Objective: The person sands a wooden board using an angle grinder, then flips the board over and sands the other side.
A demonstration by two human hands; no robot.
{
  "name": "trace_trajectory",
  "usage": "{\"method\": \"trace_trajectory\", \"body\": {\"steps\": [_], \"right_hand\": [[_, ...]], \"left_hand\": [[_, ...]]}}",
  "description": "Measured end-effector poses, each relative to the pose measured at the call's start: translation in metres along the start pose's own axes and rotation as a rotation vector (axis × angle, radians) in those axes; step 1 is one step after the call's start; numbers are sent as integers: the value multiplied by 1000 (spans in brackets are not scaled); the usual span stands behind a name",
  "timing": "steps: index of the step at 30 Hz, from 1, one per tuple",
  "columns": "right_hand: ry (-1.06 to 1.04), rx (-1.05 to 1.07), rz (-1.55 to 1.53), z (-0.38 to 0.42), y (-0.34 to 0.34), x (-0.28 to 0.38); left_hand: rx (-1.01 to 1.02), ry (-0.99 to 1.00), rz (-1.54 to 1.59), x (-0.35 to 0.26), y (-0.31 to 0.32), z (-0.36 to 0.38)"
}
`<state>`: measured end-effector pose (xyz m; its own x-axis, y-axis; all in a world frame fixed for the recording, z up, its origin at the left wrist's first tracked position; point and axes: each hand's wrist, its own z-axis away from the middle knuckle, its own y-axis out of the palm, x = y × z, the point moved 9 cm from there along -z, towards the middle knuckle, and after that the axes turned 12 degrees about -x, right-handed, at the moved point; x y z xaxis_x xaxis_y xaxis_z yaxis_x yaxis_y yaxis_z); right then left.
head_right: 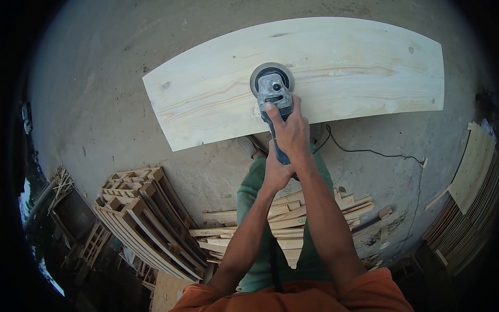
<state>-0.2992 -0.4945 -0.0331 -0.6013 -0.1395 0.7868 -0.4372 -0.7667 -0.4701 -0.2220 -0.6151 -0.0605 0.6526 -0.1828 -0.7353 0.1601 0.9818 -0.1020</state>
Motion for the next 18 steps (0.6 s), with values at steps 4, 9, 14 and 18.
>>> {"method": "trace_trajectory", "body": {"steps": [4, 9, 14, 18], "right_hand": [[-54, 152, 147, 22, 56, 13], [-86, 243, 175, 44, 119, 35], [-27, 104, 95, 29, 78, 21], [21, 61, 27, 18, 44, 15]], "left_hand": [[-139, 55, 147, 16, -41, -1], [-112, -79, 233, 13, -94, -14], [-54, -56, 111, 9, -74, -13], [23, -108, 62, 3, -36, -3]]}}
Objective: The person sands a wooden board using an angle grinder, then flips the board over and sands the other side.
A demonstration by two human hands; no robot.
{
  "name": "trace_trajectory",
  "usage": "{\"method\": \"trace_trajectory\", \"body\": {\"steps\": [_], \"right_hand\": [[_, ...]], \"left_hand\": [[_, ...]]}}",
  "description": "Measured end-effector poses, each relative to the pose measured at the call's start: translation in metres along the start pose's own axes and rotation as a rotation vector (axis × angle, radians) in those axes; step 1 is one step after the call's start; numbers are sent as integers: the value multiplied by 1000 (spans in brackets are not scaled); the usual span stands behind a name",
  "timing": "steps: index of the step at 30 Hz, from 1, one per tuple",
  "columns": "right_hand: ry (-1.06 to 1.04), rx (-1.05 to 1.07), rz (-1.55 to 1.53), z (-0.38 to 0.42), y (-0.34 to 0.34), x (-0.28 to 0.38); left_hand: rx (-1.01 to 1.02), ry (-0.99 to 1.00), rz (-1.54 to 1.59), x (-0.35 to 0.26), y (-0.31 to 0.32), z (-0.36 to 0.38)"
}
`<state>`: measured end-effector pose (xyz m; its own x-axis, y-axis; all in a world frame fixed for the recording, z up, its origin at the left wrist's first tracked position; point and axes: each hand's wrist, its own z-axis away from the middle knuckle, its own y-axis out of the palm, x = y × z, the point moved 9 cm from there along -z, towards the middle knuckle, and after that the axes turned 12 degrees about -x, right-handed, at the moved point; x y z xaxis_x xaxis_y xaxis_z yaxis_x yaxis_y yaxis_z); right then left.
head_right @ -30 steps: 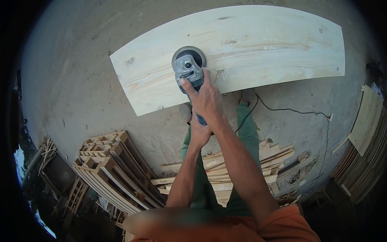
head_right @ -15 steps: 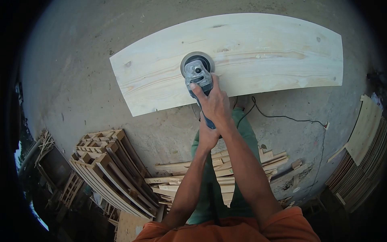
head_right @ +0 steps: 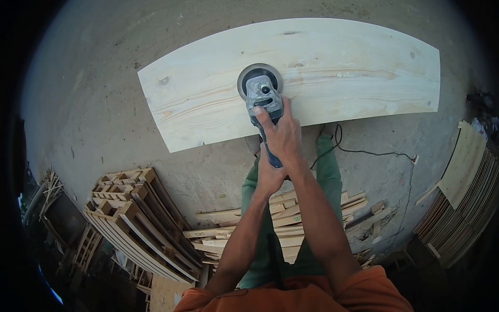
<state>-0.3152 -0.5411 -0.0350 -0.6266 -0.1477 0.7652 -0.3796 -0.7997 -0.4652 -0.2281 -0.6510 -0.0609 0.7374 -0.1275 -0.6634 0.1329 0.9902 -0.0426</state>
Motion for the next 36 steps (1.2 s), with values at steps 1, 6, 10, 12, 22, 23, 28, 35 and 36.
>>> {"method": "trace_trajectory", "body": {"steps": [1, 6, 10, 12, 22, 23, 28, 35, 36], "right_hand": [[-11, -9, 6, -3, -4, -1], [-3, 16, 2, -12, -6, 0], [6, -22, -63, -18, -29, -8], [-8, -35, 19, -20, -41, -16], [-4, 4, 6, -13, -39, -17], [-27, 22, 43, -10, -23, -12], [-61, 76, 57, -4, 11, 4], [2, -134, -31, -26, -84, -39], [7, -178, -29, -27, -100, -47]], "left_hand": [[-22, 31, 12, -3, 4, -1], [-20, -15, 52, -10, 9, -7], [27, -56, -25, -3, 32, -2], [18, -44, -8, -1, 46, 0], [-15, 17, -26, 11, 43, 8], [-72, 76, 6, 9, 27, 4], [-83, 40, 125, 1, 0, -5], [88, 39, -108, 6, 75, 7], [90, 36, -107, 8, 87, 12]]}}
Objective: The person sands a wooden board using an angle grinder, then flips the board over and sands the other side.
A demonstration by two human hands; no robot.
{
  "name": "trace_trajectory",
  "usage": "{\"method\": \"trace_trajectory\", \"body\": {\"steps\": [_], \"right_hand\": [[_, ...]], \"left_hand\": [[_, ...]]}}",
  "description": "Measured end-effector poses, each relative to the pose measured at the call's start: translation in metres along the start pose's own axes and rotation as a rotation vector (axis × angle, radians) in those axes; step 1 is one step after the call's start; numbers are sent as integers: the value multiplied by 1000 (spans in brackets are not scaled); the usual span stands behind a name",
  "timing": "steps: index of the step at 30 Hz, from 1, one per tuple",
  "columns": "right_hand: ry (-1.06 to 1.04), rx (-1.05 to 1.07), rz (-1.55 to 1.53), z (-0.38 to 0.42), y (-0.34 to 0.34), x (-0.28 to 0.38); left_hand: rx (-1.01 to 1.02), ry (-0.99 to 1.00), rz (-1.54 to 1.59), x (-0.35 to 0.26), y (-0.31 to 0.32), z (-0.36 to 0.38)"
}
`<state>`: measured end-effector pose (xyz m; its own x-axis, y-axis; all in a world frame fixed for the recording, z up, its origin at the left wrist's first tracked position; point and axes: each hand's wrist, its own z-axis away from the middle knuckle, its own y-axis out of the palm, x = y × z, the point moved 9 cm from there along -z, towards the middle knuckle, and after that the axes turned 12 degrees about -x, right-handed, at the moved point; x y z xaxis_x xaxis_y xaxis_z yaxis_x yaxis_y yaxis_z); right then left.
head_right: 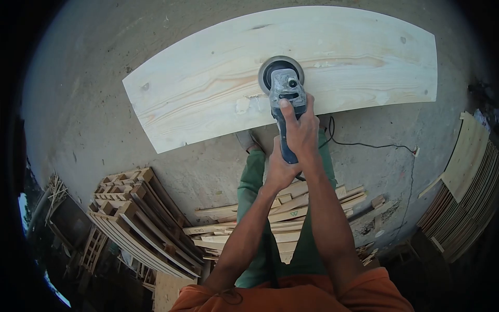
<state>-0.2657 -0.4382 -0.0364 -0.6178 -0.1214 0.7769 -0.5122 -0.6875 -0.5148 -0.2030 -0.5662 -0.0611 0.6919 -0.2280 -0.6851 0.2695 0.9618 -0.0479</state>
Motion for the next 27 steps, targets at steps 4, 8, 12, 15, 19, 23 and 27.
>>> {"method": "trace_trajectory", "body": {"steps": [4, 8, 12, 15, 19, 23, 27], "right_hand": [[23, 0, -18, -2, -22, -8], [-19, 220, 80, 12, 37, 17], [-46, 261, 144, 16, 69, 28], [-13, 115, 38, 0, 33, 14], [71, -60, -26, -17, -35, -16], [14, 104, -23, -6, -8, -6], [-41, 232, 84, 9, 55, 24]], "left_hand": [[4, -55, -37, 11, 26, 13], [-105, -23, 135, 12, -17, 3], [-107, 70, 184, -7, -43, -10], [-70, 63, 90, -3, -16, -11], [111, -110, -132, -2, 39, 5], [-91, 22, 15, 9, 22, 9], [-123, 53, 138, -1, -30, -9]]}}
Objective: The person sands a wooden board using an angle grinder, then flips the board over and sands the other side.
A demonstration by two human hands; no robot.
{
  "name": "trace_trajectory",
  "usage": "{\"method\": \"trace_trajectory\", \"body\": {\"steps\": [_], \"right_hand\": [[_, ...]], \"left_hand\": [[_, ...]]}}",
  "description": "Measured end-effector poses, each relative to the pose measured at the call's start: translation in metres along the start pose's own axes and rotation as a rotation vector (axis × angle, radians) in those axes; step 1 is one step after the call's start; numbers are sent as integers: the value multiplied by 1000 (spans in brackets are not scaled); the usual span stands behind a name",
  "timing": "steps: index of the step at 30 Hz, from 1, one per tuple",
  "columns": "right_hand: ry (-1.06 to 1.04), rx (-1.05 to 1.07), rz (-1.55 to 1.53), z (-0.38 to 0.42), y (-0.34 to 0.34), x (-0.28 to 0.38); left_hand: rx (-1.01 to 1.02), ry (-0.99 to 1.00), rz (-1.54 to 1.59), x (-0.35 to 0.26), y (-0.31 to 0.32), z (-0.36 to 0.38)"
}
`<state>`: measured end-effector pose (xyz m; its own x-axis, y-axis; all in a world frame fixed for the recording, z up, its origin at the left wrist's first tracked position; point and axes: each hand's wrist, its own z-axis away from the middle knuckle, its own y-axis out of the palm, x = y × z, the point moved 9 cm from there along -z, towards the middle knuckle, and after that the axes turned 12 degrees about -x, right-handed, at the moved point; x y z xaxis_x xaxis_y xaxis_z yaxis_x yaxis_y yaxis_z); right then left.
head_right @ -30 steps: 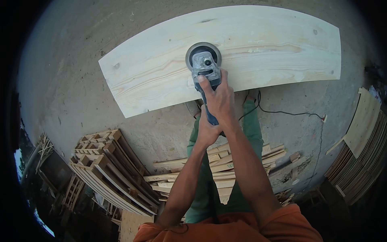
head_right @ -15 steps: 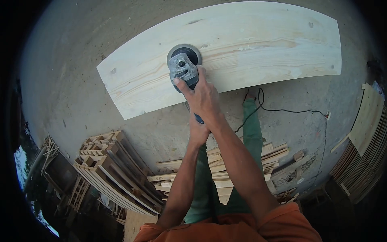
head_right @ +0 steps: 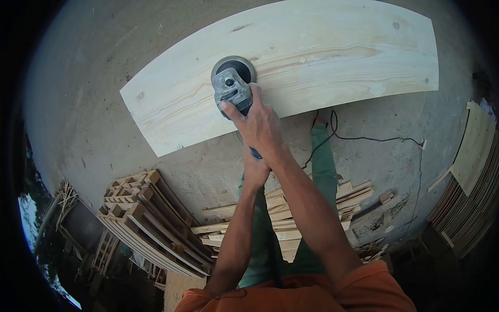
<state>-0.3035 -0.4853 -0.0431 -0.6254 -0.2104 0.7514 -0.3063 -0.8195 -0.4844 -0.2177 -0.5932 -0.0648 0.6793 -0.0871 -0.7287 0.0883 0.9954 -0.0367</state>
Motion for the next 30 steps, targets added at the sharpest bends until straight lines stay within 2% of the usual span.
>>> {"method": "trace_trajectory", "body": {"steps": [3, 5, 9, 13, 19, 23, 25, 27, 28, 30], "right_hand": [[15, 22, 1, -3, 7, 3], [28, -32, -35, -7, -5, -5], [24, -108, -105, -12, -40, -15], [40, -14, 21, -14, -39, -19], [56, -55, -120, -26, -62, -24], [12, -41, -56, -35, -85, -28], [100, -160, -175, -38, -117, -47], [110, -92, -194, -45, -125, -46], [77, -41, -96, -47, -119, -43], [36, 45, 46, -48, -100, -36]], "left_hand": [[-5, -80, 5, -3, -7, -6], [9, 0, -37, -4, 3, -7], [53, 35, -126, -3, 30, 3], [26, -23, -31, -3, 43, 4], [57, -42, -38, 3, 62, 2], [104, -65, -26, 2, 95, 8], [79, -79, -58, 3, 106, 20], [66, -97, -88, 4, 132, 22], [-15, -12, -24, -4, 133, 21], [-45, 2, 11, -4, 121, 14]]}}
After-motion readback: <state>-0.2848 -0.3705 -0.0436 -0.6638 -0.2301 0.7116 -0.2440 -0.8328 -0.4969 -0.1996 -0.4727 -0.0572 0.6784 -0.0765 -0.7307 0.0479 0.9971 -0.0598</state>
